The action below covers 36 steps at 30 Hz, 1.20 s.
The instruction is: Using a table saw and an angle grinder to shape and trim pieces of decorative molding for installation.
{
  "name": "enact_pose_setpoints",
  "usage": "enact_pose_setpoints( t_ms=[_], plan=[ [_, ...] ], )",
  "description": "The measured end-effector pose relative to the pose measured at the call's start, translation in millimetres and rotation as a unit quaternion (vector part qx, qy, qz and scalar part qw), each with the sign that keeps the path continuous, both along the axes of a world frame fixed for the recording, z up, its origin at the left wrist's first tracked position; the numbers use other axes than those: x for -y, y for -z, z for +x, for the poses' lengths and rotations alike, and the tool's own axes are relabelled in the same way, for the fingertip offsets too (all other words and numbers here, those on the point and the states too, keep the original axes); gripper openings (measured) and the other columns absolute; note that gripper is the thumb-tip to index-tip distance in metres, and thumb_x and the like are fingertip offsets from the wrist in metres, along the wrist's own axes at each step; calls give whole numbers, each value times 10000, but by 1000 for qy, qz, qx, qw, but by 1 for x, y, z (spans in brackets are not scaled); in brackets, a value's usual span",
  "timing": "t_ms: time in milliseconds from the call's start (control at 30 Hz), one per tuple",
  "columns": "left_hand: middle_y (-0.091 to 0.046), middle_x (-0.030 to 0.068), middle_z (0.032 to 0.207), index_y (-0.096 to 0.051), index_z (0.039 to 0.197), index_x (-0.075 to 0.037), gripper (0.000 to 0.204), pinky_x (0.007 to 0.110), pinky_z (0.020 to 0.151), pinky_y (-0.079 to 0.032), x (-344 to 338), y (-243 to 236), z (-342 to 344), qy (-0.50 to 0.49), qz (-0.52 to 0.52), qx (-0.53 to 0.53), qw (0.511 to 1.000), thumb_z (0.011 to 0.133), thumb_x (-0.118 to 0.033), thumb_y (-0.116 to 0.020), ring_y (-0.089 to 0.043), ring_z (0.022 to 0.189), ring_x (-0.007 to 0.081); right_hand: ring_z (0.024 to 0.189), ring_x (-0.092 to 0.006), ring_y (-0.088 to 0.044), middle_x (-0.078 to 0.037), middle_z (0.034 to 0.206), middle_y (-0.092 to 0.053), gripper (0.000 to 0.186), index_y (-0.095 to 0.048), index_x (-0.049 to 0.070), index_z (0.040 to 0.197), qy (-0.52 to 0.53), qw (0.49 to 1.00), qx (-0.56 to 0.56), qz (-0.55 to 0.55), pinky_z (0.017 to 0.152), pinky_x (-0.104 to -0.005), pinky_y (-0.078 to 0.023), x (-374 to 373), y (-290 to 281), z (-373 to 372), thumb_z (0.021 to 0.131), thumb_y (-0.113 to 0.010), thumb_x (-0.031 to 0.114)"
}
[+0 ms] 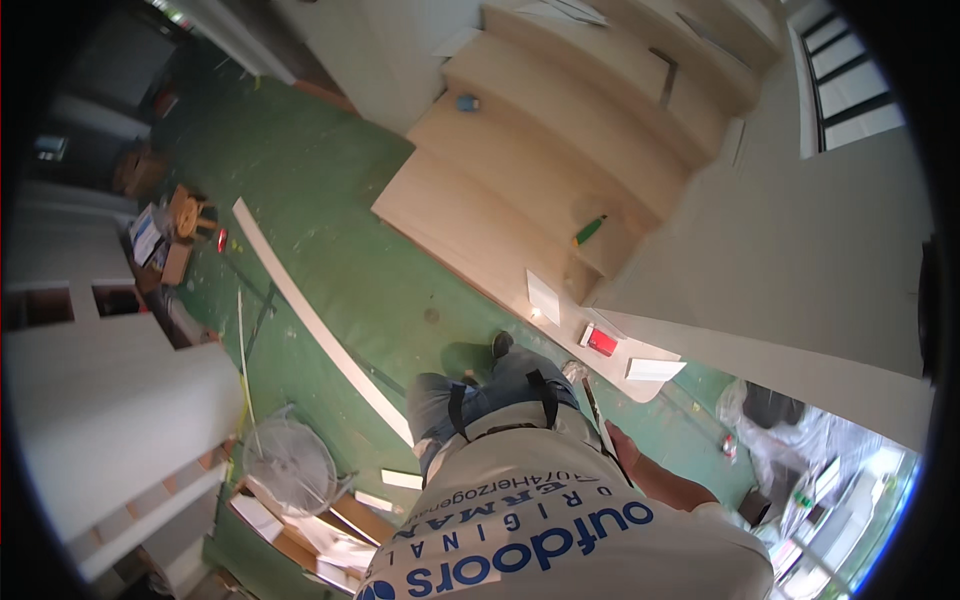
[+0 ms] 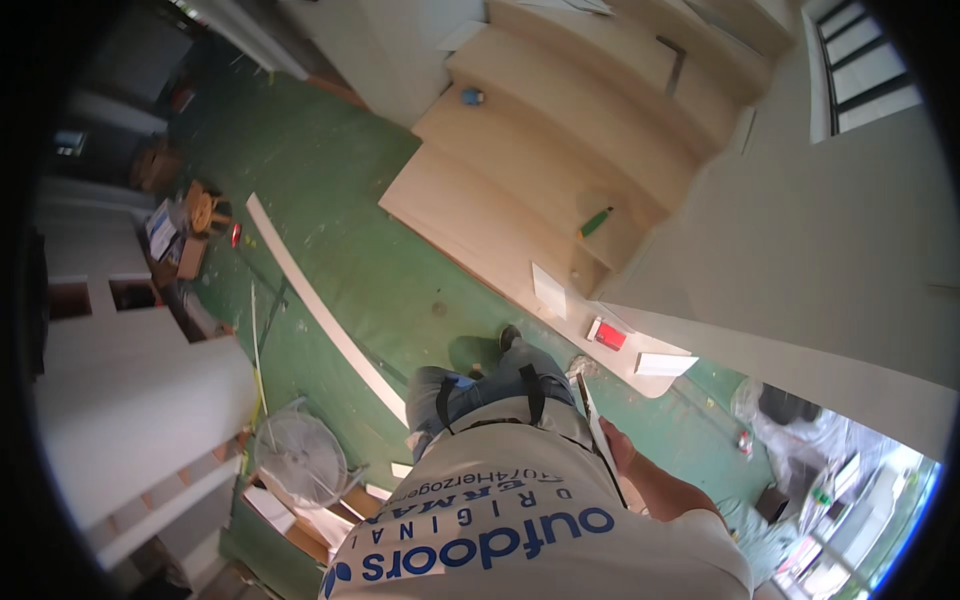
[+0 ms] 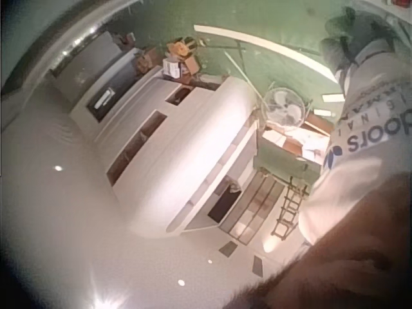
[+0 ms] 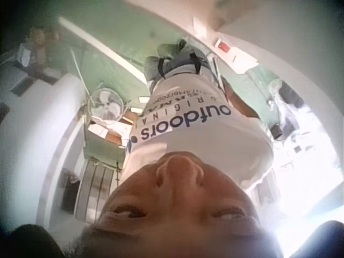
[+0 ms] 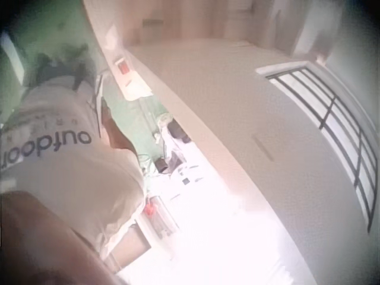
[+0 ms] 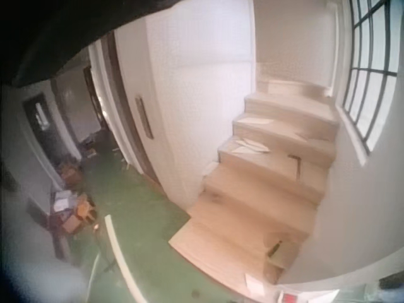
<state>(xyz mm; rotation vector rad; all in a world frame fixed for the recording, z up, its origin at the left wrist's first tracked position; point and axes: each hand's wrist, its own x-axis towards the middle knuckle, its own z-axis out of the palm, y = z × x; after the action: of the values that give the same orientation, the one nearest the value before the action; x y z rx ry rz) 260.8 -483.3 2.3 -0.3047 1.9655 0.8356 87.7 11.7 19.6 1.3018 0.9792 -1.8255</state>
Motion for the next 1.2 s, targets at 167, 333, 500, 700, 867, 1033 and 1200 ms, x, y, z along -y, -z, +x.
enact_pose_setpoints(
  t_ms=[167,333,500,700,867,1033,1200],
  plan=[
    [-751,169,967,-731,1150,-101,303,448,813,-575,85,-8,-109,76,18,31,996,935,-296,-643,-724,928,311,801,-254,-711,-115,905,-736,517,-700,88,1023,166,982,45,-76,771,-406,-607,36,15,4,1020,-527,575],
    [-752,163,968,-729,1157,-105,306,443,808,-577,205,4,-247,173,31,40,984,940,-302,-642,-725,925,301,629,-210,-659,-81,723,-677,531,-652,112,802,343,902,4,-261,594,-366,-586,118,9,-9,1013,-539,586],
    [-754,158,969,-727,1164,-108,309,438,803,-578,291,14,-422,277,43,17,960,946,-308,-642,-727,923,291,539,-212,-584,-92,680,-620,498,-665,100,913,387,913,65,-108,520,-430,-516,238,-14,-52,1033,-531,565],
    [-756,152,970,-726,1173,-111,312,432,797,-580,307,18,-641,395,44,-31,917,953,-316,-641,-729,919,278,915,-322,-692,-202,1028,-697,754,-618,-31,1245,394,901,-29,179,849,-446,-586,244,-56,-145,997,-504,672],
    [-757,146,970,-724,1180,-115,315,427,791,-581,225,43,-795,460,43,-69,884,959,-322,-641,-730,916,268,888,-286,-701,-179,1039,-690,640,-588,0,1258,439,873,-62,205,797,-425,-594,203,-38,-251,1020,-531,591],
    [-750,170,946,-688,1147,-13,302,383,808,-577,169,34,-923,300,38,-137,943,972,-255,-648,-731,892,269,756,-187,-686,-91,936,-696,434,-626,-32,1165,400,897,-104,156,640,-339,-554,122,-1,-403,997,-670,366],
    [-745,204,954,-694,1050,33,331,430,825,-550,-87,-41,-1038,334,23,-149,930,988,-286,-637,-732,927,321,988,-185,-665,-136,1163,-676,521,-564,-67,1329,393,879,-194,189,821,-331,-550,26,-50,-519,935,-746,221]
  ],
)
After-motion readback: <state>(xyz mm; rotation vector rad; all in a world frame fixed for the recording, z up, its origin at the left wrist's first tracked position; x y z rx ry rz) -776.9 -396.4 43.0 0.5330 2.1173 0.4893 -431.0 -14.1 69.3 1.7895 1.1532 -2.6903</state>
